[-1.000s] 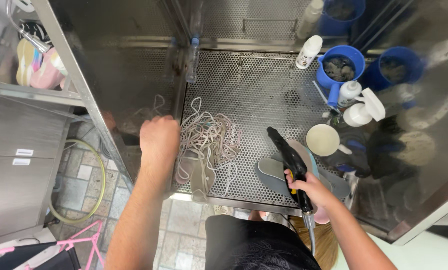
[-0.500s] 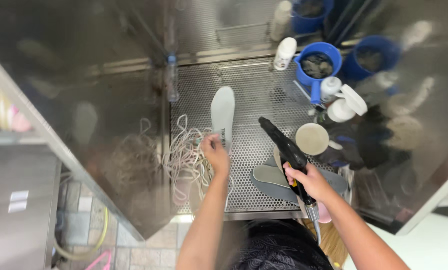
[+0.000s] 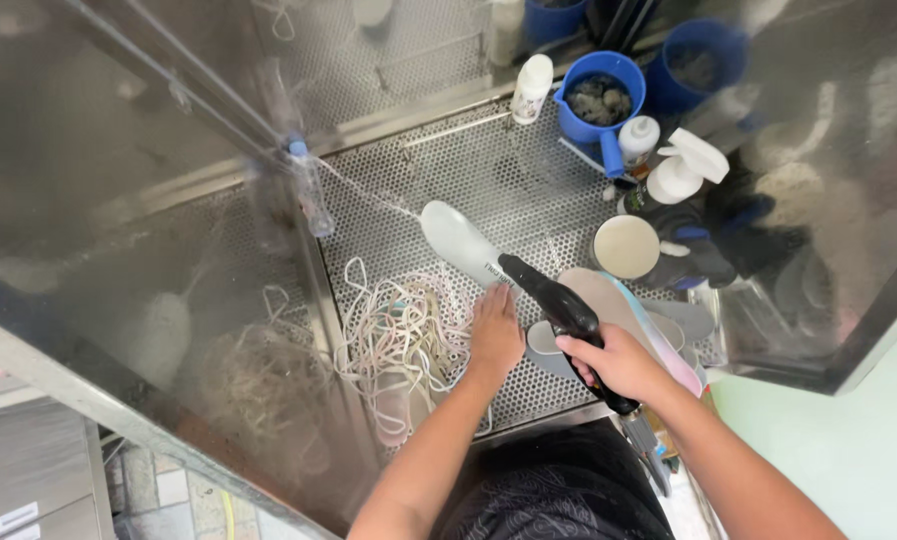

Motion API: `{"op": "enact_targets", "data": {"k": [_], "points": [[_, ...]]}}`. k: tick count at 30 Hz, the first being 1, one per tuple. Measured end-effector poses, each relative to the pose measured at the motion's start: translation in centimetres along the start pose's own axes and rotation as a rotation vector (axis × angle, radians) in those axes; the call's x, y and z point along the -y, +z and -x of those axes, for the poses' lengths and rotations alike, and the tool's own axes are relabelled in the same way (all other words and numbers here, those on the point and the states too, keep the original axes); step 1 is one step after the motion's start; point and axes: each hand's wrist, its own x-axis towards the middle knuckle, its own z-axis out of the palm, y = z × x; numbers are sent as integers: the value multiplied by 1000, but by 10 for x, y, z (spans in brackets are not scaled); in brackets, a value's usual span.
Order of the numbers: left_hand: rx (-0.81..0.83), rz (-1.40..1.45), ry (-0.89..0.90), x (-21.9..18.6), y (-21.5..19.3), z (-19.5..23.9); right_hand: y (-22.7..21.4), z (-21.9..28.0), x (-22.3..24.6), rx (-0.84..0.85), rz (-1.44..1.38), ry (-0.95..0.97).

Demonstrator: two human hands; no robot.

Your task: The person uses a high-pressure spray gun to clean the soles and uppers of several shoes inside a metal enclosure. They handle the shoes one by one, rotating them to ensure thorough coverage. After spraying, the person moves to a sink area to rinse the shoes under running water and places them into a basin.

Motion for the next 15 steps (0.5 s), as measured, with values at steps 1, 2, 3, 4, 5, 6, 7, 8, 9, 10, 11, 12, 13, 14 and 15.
{"op": "enact_targets", "data": {"k": [1,2,3,4,5,6,7,8,9,10,11,12,13,14,15], "points": [[41,20,-3,-1,-5,5,5,1,2,1,-27,33],[71,33,0,1,-9,2,9,-3,5,-3,-54,52],[102,47,3,3,-13,-1,14,-6,8,-12,-28,51],[117,73,-2,5,-16,-4,19,-8,10,-16,-2,53],[133,99,-7,8,-16,-8,24,-10,11,-20,24,55],[155,128,-21,10,-14,-3,29,-14,12,-7,-11,49],[142,90,-18,10,-11,3,31,-19,14,7,-47,44],[122,46,-6,10,-8,0,33,-26,18,12,-84,28],[101,3,5,11,-6,-3,36,-28,21,8,-80,-12],[135,3,-5,12,-6,-6,37,-31,25,0,-76,-54],[169,3,-15,12,-6,-9,37,-33,28,-8,-71,-95],[209,4,-28,11,-7,-9,36,-33,30,-12,-59,-86],[227,-15,-30,9,-8,-8,33,-33,32,-16,-46,-76],[242,-36,-29,8,-10,-8,31,-35,34,-22,-35,-69],[258,-56,-28,7,-12,-9,29,-37,35,-5,-47,-35]]}}
